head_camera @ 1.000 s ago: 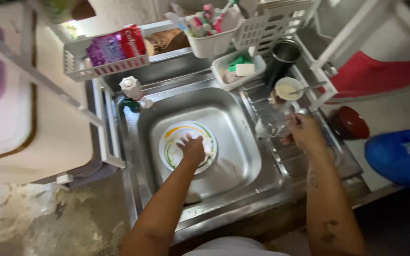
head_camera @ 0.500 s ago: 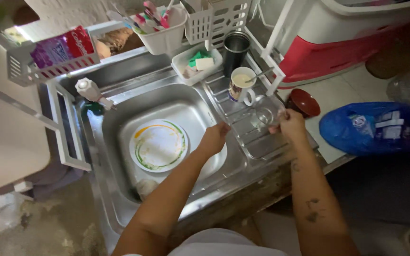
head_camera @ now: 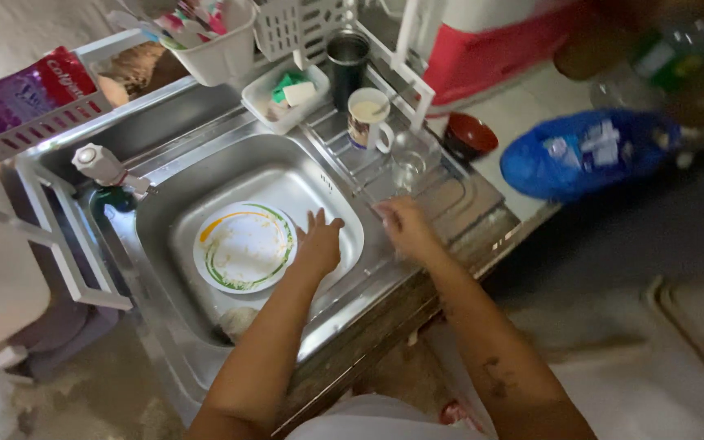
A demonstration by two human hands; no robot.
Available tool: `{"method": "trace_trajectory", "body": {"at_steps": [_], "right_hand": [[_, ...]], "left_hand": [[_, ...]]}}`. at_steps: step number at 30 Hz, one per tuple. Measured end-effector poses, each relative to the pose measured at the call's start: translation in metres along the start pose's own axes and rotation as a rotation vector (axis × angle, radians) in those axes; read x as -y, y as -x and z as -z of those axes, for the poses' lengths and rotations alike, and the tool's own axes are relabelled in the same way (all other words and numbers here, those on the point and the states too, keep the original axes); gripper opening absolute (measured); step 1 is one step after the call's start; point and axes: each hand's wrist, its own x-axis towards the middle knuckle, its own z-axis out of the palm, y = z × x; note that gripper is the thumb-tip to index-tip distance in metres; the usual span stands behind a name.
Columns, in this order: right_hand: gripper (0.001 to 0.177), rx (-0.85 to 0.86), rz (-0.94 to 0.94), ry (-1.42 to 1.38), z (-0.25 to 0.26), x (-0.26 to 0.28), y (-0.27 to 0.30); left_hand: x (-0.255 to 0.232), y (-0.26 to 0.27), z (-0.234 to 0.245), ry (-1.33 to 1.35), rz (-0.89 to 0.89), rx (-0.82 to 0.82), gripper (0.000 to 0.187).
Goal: Clear leftover food, gather dirty dishes, take them to the sink, and wipe down the dining table.
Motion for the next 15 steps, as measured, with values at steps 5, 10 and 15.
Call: {"method": "trace_trajectory", "body": {"at_steps": [5,10,15], "right_hand": [[0.032,0.006,-0.402,-0.226,0.011,0.071,0.055],[0.047,-0.161,-0.635,-0.469,0.044,0.104,0.15],[0.03,-0.578,-0.875,-0.704,0.083,0.178,0.252]], "left_hand": [[-0.03,-0.005,0.071,0.611,0.221,0.546,0.036],[-0.076,0.015,0.096,0.834,-0.218,0.506,0.041],[-0.159,0.05,0.119,1.204,-0.296,0.616,0.041]]}}
